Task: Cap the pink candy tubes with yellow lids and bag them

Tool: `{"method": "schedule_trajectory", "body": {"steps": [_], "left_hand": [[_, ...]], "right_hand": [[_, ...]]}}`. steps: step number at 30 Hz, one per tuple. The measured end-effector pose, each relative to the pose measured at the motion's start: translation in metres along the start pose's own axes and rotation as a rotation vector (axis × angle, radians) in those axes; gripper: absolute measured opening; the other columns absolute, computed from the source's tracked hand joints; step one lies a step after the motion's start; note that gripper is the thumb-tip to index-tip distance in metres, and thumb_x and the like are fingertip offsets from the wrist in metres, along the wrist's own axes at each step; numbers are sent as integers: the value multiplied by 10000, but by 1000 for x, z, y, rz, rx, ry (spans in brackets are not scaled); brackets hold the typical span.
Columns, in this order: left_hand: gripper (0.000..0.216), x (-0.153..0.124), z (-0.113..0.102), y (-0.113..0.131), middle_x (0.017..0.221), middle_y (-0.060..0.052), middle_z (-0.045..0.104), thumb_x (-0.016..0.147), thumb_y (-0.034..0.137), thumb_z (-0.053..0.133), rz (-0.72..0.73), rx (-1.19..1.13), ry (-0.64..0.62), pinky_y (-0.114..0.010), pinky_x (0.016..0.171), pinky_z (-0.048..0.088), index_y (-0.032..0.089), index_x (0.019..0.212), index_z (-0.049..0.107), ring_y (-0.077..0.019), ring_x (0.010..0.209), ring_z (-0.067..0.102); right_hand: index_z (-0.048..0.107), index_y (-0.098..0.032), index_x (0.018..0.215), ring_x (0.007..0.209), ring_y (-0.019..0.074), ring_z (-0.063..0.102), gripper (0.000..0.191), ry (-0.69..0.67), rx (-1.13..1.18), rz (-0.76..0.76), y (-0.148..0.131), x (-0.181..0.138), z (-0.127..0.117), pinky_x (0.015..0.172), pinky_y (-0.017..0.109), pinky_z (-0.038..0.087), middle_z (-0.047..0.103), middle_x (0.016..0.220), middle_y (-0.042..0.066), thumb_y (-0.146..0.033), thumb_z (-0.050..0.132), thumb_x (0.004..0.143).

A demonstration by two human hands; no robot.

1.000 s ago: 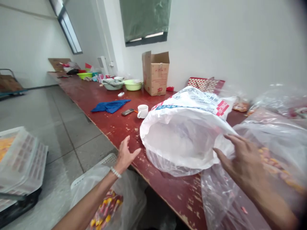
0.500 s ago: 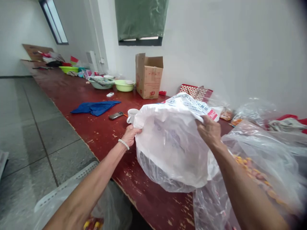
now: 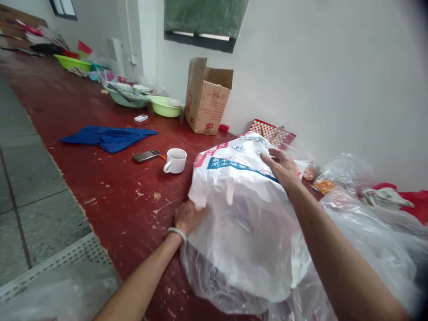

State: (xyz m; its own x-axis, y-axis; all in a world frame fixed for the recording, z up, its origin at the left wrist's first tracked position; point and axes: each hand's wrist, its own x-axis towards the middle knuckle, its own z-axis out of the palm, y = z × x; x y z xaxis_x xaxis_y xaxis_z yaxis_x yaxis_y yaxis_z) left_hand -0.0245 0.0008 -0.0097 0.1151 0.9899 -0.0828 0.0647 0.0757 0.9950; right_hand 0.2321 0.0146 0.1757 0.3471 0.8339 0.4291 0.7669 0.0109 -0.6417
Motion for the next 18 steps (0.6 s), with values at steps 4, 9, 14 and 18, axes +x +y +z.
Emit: {"method": "schedule_trajectory", "body": {"steps": [4,9,14,18], "left_hand": [[84,-1,10,-3,793,-167,663,650,200,637,22,398,-48,-433,895,362,130,608,617,-351,1021,575],[257,-3,11,-3,941,-157,684,749,179,517,112,923,-144,-402,836,413,127,932,689,-298,937,617],[314,3,14,-13,989,-118,686,773,193,507,139,966,-112,-348,809,433,197,1043,668,-260,928,622],[303,6,14,-12,928,-72,693,746,171,502,134,909,-106,-310,786,436,239,992,667,-232,890,630]], "right_hand": [[439,-120,1310,1239,327,412,804,89,-334,-55,-3,70,45,1024,469,324,452,1355,178,-554,655,669],[142,-195,1449,1361,418,153,1142,16,-442,181,9,130,99,1038,595,216,86,1522,191,-623,711,556],[283,-80,1390,1192,403,439,1019,-39,-312,546,64,140,142,938,508,400,427,1310,285,-499,761,594],[541,-157,1155,1021,206,568,349,-7,-229,558,85,140,142,873,420,480,563,1167,98,-368,547,877]]}}
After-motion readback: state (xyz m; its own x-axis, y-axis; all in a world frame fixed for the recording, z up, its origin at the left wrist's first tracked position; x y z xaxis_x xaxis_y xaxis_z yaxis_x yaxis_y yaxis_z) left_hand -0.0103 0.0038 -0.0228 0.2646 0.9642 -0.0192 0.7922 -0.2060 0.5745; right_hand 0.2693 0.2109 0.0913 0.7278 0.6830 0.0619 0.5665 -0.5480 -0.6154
